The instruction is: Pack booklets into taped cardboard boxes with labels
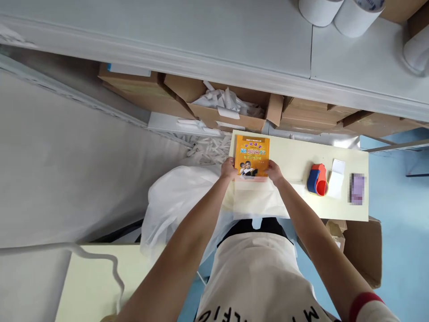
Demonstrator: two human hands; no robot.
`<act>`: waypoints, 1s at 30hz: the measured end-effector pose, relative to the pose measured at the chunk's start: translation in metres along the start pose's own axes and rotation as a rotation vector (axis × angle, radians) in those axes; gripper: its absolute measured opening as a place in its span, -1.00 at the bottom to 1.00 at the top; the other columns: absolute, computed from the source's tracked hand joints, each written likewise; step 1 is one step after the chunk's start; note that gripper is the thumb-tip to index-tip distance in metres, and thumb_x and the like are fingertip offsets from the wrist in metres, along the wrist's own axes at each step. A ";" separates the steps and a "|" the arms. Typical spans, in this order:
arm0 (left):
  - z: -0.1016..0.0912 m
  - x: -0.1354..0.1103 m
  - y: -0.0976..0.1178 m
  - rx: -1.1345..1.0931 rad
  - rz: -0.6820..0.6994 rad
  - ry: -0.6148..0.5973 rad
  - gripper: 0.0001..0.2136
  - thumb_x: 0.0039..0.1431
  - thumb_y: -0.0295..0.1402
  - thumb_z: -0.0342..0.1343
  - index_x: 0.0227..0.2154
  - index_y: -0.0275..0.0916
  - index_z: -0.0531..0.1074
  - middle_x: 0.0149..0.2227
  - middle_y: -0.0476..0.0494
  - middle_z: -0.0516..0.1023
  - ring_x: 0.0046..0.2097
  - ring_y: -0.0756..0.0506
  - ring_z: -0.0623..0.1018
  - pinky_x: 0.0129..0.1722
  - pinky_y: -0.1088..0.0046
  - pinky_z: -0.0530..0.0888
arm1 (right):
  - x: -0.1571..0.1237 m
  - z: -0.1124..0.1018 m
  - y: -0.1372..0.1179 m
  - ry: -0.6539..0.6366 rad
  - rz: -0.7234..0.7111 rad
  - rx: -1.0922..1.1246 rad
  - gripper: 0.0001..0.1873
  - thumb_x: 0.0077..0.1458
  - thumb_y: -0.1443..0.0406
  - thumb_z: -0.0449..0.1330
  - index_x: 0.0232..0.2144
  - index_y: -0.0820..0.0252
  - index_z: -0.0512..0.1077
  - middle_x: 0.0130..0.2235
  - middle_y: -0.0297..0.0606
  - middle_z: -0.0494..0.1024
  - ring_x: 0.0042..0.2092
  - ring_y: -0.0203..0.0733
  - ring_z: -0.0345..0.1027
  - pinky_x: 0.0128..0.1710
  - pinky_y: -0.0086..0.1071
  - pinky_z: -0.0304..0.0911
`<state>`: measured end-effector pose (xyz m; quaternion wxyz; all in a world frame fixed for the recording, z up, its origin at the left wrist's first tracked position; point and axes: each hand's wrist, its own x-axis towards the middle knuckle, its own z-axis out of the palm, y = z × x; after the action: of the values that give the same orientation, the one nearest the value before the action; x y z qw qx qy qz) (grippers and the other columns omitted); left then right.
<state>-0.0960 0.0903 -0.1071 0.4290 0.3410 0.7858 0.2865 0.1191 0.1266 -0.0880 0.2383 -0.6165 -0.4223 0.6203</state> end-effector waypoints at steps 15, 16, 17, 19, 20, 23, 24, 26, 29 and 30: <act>-0.021 -0.014 0.054 -0.553 0.356 -0.091 -0.67 -0.12 -0.48 0.22 -0.24 -0.18 0.30 -0.20 -0.04 0.52 -0.21 -0.01 0.55 -0.22 0.48 0.48 | -0.044 -0.015 -0.053 0.075 -0.418 0.237 -0.42 -0.10 0.21 0.27 0.02 0.02 0.25 0.16 -0.16 0.32 0.12 -0.06 0.25 0.06 -0.11 0.28; -0.022 -0.019 0.061 -0.570 0.370 -0.134 -0.65 -0.13 -0.47 0.23 -0.23 -0.18 0.30 -0.19 -0.05 0.53 -0.18 -0.02 0.56 -0.20 0.47 0.49 | -0.049 -0.023 -0.056 0.114 -0.438 0.200 -0.41 -0.08 0.19 0.27 0.03 0.00 0.24 0.17 -0.17 0.30 0.13 -0.05 0.23 0.07 -0.09 0.27; -0.022 -0.025 0.069 -0.587 0.376 -0.185 -0.64 -0.13 -0.46 0.24 -0.22 -0.18 0.30 -0.18 -0.06 0.54 -0.15 -0.04 0.56 -0.19 0.46 0.49 | -0.055 -0.031 -0.059 0.159 -0.453 0.153 -0.40 -0.07 0.18 0.28 0.05 -0.01 0.24 0.19 -0.17 0.27 0.16 -0.03 0.20 0.09 -0.07 0.25; -0.022 -0.041 0.082 -0.625 0.360 -0.300 -0.61 -0.15 -0.44 0.26 -0.20 -0.17 0.30 -0.16 -0.06 0.55 -0.14 -0.05 0.57 -0.19 0.43 0.50 | -0.069 -0.049 -0.062 0.249 -0.467 0.069 -0.39 -0.09 0.16 0.31 0.04 -0.04 0.26 0.23 -0.19 0.20 0.25 0.00 0.06 0.16 -0.03 0.17; -0.021 -0.050 0.088 -0.647 0.338 -0.362 -0.59 -0.16 -0.44 0.26 -0.19 -0.17 0.31 -0.15 -0.06 0.55 -0.15 -0.06 0.57 -0.19 0.42 0.51 | -0.076 -0.057 -0.063 0.273 -0.466 0.062 -0.40 -0.10 0.16 0.32 0.03 -0.05 0.27 0.24 -0.20 0.18 0.29 0.00 0.00 0.18 -0.03 0.15; -0.015 -0.079 0.098 -0.714 0.246 -0.536 -0.56 -0.18 -0.41 0.28 -0.15 -0.15 0.34 -0.11 -0.07 0.55 -0.17 -0.08 0.59 -0.21 0.37 0.53 | -0.101 -0.078 -0.057 0.190 -0.413 0.241 -0.43 -0.07 0.10 0.33 -0.01 -0.06 0.24 0.19 -0.21 0.28 0.25 -0.01 0.13 0.13 -0.05 0.23; -0.010 -0.088 0.099 -0.729 0.214 -0.581 -0.54 -0.18 -0.41 0.29 -0.14 -0.14 0.35 -0.10 -0.07 0.55 -0.16 -0.09 0.59 -0.21 0.36 0.53 | -0.110 -0.084 -0.052 0.136 -0.379 0.330 -0.43 -0.06 0.08 0.32 -0.01 -0.07 0.23 0.14 -0.22 0.35 0.18 -0.02 0.25 0.08 -0.06 0.29; 0.003 -0.107 0.095 -0.743 0.151 -0.629 -0.52 -0.18 -0.39 0.30 -0.12 -0.13 0.36 -0.10 -0.07 0.56 -0.15 -0.10 0.59 -0.19 0.34 0.53 | -0.126 -0.095 -0.039 0.052 -0.303 0.452 -0.43 -0.06 0.06 0.33 -0.03 -0.06 0.22 0.05 -0.24 0.46 0.03 -0.03 0.41 -0.03 -0.08 0.39; 0.033 -0.131 0.077 -0.706 0.066 -0.603 -0.54 -0.18 -0.39 0.30 -0.12 -0.15 0.38 -0.11 -0.08 0.56 -0.14 -0.10 0.58 -0.17 0.34 0.52 | -0.145 -0.112 -0.007 0.031 -0.223 0.434 -0.50 -0.06 0.07 0.33 -0.10 0.02 0.28 -0.08 -0.22 0.56 -0.07 -0.03 0.47 -0.10 -0.13 0.42; 0.046 -0.139 0.069 -0.674 0.049 -0.570 -0.55 -0.18 -0.40 0.29 -0.14 -0.16 0.39 -0.12 -0.09 0.56 -0.14 -0.10 0.58 -0.17 0.34 0.52 | -0.150 -0.118 0.005 0.052 -0.218 0.386 -0.53 -0.06 0.08 0.33 -0.13 0.05 0.29 -0.10 -0.21 0.57 -0.08 -0.04 0.47 -0.09 -0.14 0.41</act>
<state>0.0194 0.0303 -0.0112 0.7089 0.2661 0.4904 0.4314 0.2534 0.0286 0.0058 0.4284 -0.5259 -0.3534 0.6442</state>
